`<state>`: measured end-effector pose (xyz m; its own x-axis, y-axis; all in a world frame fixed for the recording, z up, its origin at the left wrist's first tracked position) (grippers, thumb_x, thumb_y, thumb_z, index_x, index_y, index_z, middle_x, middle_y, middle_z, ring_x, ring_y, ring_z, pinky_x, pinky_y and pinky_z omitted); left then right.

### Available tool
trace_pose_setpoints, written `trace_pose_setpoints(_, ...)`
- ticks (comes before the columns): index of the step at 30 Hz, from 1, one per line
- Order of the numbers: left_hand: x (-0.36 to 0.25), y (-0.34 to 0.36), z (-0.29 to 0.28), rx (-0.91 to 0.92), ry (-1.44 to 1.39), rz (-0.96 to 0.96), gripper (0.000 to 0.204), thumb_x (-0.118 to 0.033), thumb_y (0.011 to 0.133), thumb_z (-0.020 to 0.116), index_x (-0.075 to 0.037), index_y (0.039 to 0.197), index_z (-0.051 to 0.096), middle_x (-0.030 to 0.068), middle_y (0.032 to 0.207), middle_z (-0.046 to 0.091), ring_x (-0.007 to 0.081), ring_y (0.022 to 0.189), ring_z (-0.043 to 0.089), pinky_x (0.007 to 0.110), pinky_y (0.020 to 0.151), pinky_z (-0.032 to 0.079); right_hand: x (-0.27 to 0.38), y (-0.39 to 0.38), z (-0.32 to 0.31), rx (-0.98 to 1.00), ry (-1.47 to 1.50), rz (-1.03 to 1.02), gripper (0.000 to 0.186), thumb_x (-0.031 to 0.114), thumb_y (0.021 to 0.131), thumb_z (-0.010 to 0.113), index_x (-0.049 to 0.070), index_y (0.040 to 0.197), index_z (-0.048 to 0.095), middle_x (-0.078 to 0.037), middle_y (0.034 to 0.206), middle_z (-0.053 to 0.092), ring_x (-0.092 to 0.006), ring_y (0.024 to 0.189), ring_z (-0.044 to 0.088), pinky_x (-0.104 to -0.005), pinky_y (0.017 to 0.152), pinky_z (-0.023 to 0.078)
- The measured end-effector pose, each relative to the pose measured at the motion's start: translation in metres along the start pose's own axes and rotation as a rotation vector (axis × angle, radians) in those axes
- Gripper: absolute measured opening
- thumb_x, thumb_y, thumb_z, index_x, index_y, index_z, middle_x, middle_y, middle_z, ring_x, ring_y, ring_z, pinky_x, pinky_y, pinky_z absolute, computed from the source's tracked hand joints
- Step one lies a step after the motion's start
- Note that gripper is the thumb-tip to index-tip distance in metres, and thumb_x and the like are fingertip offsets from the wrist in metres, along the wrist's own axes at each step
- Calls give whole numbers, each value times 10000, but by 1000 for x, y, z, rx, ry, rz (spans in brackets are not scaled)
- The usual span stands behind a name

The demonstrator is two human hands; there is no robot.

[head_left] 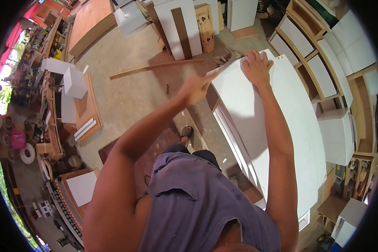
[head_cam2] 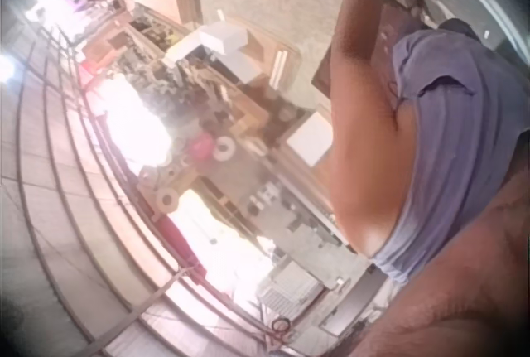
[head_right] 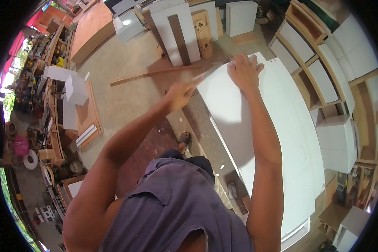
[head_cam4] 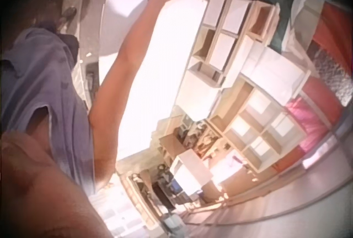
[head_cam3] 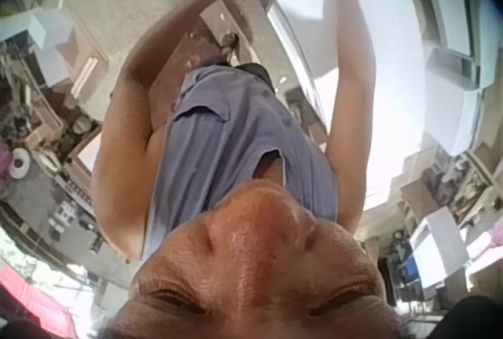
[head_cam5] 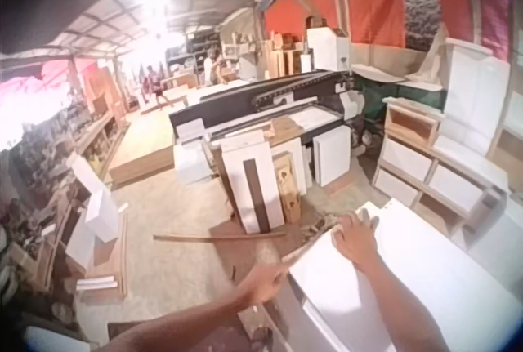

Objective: The person smooths the edge of a white cabinet door with a metal scraper, then wipes the surface with a cloth. The person repeats scraping and wiping on the same door throughout the clip.

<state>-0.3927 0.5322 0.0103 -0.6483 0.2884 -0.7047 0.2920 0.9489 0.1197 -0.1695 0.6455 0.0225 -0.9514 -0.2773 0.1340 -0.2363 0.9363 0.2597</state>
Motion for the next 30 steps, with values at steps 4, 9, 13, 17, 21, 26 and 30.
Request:
trace_pose_setpoints(4,12,-64,14,135,61,-26,594,-33,936,473,-286,1473,456,247,896,615,389,709,612,395,690,498,-9,-3,9,-20,-40,24,377,374,972,438,156,1260,545,-68,1425,474,-490,1398,279,-753,1069,173)
trace_pose_setpoints(9,2,26,-20,10,2,-15,600,-53,900,505,-266,1460,475,286,878,574,417,641,551,445,625,457,-4,6,10,-30,-10,-2,394,391,974,445,164,1281,542,-63,1439,456,-485,1395,285,-748,1083,165)
trace_pose_setpoints(13,14,-24,-15,38,-11,109,583,-43,929,503,-272,1464,471,268,873,561,367,626,529,412,640,465,-7,5,7,1,-36,23,399,380,974,459,155,1293,541,-53,1435,451,-478,1395,290,-736,1093,166)
trace_pose_setpoints(17,4,14,-26,103,29,-11,561,-50,949,496,-258,1470,473,247,866,592,298,628,552,376,673,477,-2,-1,4,29,-41,26,389,374,972,472,166,1292,547,-51,1472,429,-466,1422,265,-715,1121,147)
trace_pose_setpoints(21,6,14,-25,157,-47,-7,640,34,841,489,-216,1430,508,262,817,549,413,628,521,411,625,464,-4,3,1,28,2,30,382,375,972,472,161,1279,548,-50,1438,453,-472,1405,281,-722,1108,157)
trace_pose_setpoints(26,2,17,-28,73,-49,57,609,12,865,477,-222,1426,519,230,793,591,407,678,569,422,689,491,-4,3,7,12,-12,26,384,377,971,469,162,1279,547,-56,1442,455,-474,1402,283,-727,1106,154)
trace_pose_setpoints(30,-1,11,-25,1,-24,161,608,6,864,479,-221,1426,518,246,844,613,404,714,599,435,709,488,-8,5,8,11,-7,30,395,386,967,474,166,1287,549,-54,1453,449,-471,1410,274,-726,1110,149)
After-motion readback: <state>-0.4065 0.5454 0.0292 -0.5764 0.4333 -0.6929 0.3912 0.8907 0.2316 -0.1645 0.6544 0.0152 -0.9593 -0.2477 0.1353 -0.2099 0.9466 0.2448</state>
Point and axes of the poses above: each hand's wrist, its own y-axis towards the middle knuckle, its own z-axis out of the palm, x = y × z, the point moved 6 cm from there along y, towards the middle knuckle
